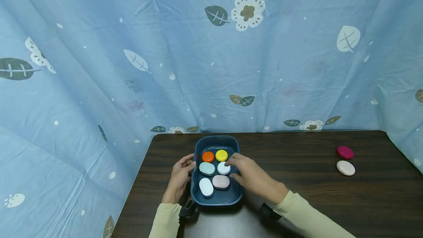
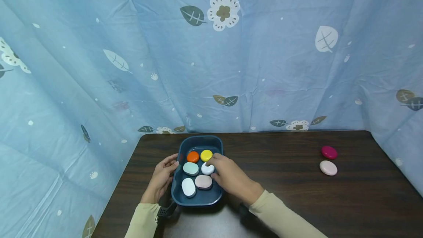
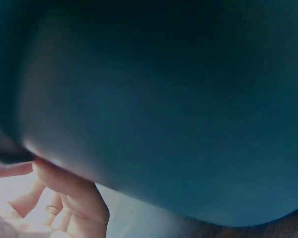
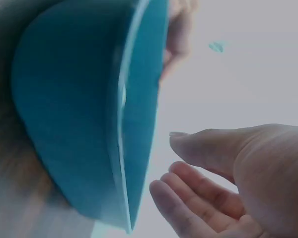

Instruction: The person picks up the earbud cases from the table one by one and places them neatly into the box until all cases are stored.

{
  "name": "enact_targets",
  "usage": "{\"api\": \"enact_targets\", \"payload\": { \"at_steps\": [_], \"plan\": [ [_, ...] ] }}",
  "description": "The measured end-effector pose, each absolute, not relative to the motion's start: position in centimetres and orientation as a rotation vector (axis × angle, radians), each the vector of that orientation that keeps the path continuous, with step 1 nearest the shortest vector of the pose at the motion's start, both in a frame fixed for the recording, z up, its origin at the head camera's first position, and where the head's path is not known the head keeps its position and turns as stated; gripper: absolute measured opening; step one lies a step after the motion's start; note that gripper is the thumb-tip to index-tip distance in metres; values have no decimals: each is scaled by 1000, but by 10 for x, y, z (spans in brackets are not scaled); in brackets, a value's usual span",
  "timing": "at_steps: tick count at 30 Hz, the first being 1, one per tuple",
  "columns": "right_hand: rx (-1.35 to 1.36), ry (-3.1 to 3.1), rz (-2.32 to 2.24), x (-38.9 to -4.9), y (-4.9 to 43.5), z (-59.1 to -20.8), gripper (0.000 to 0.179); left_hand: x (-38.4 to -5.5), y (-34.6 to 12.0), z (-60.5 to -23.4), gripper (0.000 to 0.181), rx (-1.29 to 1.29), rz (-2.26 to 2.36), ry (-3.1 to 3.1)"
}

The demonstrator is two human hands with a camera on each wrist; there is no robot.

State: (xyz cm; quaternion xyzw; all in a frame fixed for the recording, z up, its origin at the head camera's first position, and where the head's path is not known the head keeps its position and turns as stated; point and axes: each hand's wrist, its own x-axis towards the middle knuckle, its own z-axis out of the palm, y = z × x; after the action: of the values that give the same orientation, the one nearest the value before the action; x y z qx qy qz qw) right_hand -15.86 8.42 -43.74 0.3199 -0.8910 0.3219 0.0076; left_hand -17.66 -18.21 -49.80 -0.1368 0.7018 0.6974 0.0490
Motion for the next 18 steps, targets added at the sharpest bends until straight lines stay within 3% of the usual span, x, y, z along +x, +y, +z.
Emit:
{"api": "enact_targets", "payload": {
  "at_steps": [18],
  "plan": [
    [643, -2638, 936, -159, 197, -446, 37, -176, -182, -497, 39, -430, 2099, 2155]
  ]
}}
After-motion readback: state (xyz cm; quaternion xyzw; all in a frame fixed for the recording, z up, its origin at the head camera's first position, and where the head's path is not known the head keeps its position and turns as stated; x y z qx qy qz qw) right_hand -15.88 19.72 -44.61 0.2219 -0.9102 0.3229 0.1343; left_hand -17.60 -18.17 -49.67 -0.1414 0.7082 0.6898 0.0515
